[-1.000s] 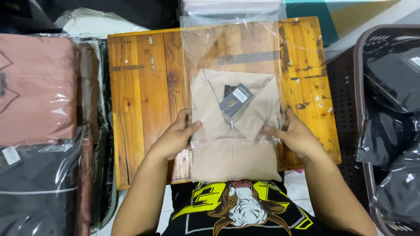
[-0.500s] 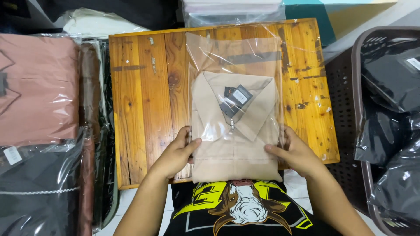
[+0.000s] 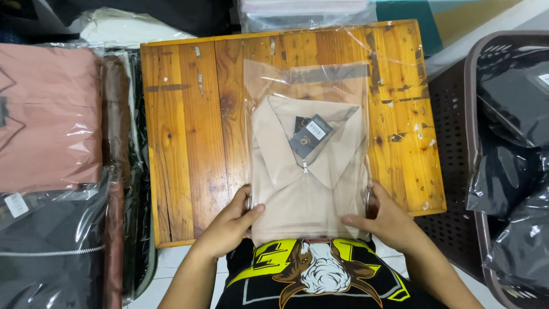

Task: A person carefully places a folded shirt into a clear plastic bag and smooths it out on a wooden table.

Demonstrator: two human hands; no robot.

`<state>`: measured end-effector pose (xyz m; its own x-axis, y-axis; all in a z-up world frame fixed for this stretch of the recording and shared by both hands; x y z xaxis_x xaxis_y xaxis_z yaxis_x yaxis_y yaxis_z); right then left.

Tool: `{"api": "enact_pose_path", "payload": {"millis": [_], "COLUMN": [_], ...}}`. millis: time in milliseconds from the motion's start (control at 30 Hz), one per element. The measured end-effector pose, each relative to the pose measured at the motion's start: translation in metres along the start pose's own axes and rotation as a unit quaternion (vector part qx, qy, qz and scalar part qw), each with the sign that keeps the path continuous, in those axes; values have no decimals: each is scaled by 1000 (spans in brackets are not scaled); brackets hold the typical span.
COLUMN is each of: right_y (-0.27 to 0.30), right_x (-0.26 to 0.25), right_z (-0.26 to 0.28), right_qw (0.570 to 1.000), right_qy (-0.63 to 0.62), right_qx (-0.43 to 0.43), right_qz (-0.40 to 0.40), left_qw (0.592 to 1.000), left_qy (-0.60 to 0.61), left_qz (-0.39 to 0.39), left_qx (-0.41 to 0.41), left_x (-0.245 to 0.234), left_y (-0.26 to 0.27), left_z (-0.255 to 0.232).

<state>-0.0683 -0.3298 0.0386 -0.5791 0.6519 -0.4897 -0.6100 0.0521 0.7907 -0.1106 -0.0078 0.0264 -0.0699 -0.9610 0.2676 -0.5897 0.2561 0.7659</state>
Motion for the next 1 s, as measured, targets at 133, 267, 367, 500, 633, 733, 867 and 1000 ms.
{"api": "enact_pose_path", "payload": {"millis": [133, 267, 367, 500, 633, 733, 867, 1000], "right_y": [-5, -22, -38, -32, -37, -52, -45, -39], "right_x": [4, 3, 3, -11, 8, 16, 17, 19], "right_z": [-4, -3, 14, 42, 41, 20, 16, 11], "right_qw": [998, 968, 943, 840, 864, 869, 886, 929], "right_qy": [-51, -240, -284, -448, -421, -433, -399, -249], "right_qx": [-42, -72, -157, -304, -276, -233, -231, -231], "right_qz": [23, -11, -75, -26, -14, -48, -60, -147], "left_qw": [999, 972, 950, 904, 922, 936, 951, 943], "left_qy": [44, 102, 134, 174, 204, 149, -4, 42], "left_qz": [1, 42, 53, 71, -25, -63, -75, -79], "left_qx": [29, 208, 278, 384, 329, 314, 301, 321], "left_x": [-4, -13, -13, -7, -5, -8, -2, -3], "left_y": [-8, -39, -51, -64, -76, -72, -51, -63], "left_z": [13, 14, -1, -16, -5, 3, 0, 6]}}
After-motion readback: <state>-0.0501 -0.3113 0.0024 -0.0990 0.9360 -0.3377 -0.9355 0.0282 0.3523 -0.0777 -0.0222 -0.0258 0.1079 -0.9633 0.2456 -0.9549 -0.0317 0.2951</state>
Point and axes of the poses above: each hand's wrist, its own y-axis away from the middle knuckle, its own x-axis out of the palm, z = x × y, the point moved 3 cm from there along -y, towards the middle knuckle, and after that the axes turned 3 degrees about y, right-handed, at the moved point
